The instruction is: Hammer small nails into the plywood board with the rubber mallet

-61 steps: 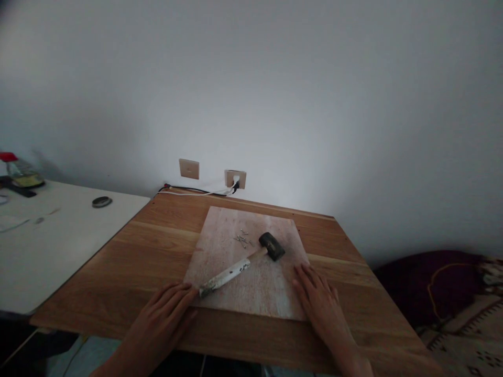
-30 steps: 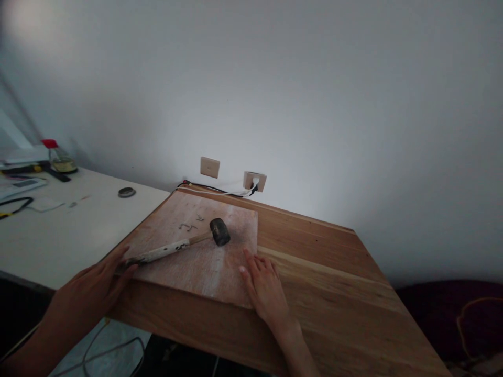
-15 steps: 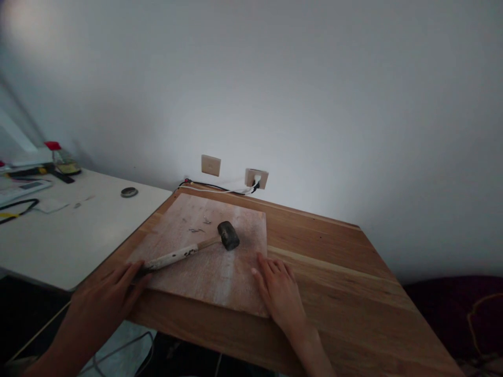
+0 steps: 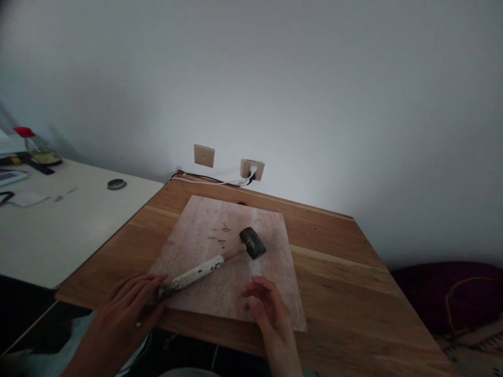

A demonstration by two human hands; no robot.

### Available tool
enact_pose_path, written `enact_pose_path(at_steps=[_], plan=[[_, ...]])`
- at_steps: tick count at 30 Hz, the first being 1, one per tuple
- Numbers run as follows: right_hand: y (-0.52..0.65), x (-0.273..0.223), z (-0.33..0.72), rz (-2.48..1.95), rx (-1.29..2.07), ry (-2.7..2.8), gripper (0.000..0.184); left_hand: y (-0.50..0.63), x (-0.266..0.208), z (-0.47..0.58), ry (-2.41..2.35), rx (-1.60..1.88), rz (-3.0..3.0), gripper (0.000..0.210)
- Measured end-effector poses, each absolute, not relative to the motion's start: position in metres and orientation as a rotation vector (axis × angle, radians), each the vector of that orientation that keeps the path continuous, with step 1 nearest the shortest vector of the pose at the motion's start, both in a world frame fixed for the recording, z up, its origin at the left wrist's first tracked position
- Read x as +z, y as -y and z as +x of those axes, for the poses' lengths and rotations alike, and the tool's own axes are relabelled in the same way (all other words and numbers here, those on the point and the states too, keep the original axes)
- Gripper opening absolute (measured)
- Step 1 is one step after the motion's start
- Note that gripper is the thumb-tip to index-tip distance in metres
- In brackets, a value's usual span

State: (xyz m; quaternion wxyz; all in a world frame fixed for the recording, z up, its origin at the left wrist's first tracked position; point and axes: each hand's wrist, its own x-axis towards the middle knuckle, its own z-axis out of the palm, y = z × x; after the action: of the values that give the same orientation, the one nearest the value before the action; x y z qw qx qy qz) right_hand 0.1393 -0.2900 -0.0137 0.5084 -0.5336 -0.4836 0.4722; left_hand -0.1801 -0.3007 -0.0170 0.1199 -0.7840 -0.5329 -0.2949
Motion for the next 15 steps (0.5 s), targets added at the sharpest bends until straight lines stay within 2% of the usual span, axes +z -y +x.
enact_pose_path(at_steps=[4,8,15], plan=[[0.293,-0.006,0.089,-1.063,1.599,0.648,0.053,0.301,-0.02,-0.182,1.642,-0.913,-2.299,0.027],[0.282,0.0,0.069,-1.039,1.734,0.313,0.067,0.304,-0.022,-0.181,1.605,-1.022,-2.303,0.023],[0.267,0.01,0.063,-0.928,1.786,0.225,0.055,0.314,-0.001,-0.165,1.42,-1.229,-2.392,0.025]])
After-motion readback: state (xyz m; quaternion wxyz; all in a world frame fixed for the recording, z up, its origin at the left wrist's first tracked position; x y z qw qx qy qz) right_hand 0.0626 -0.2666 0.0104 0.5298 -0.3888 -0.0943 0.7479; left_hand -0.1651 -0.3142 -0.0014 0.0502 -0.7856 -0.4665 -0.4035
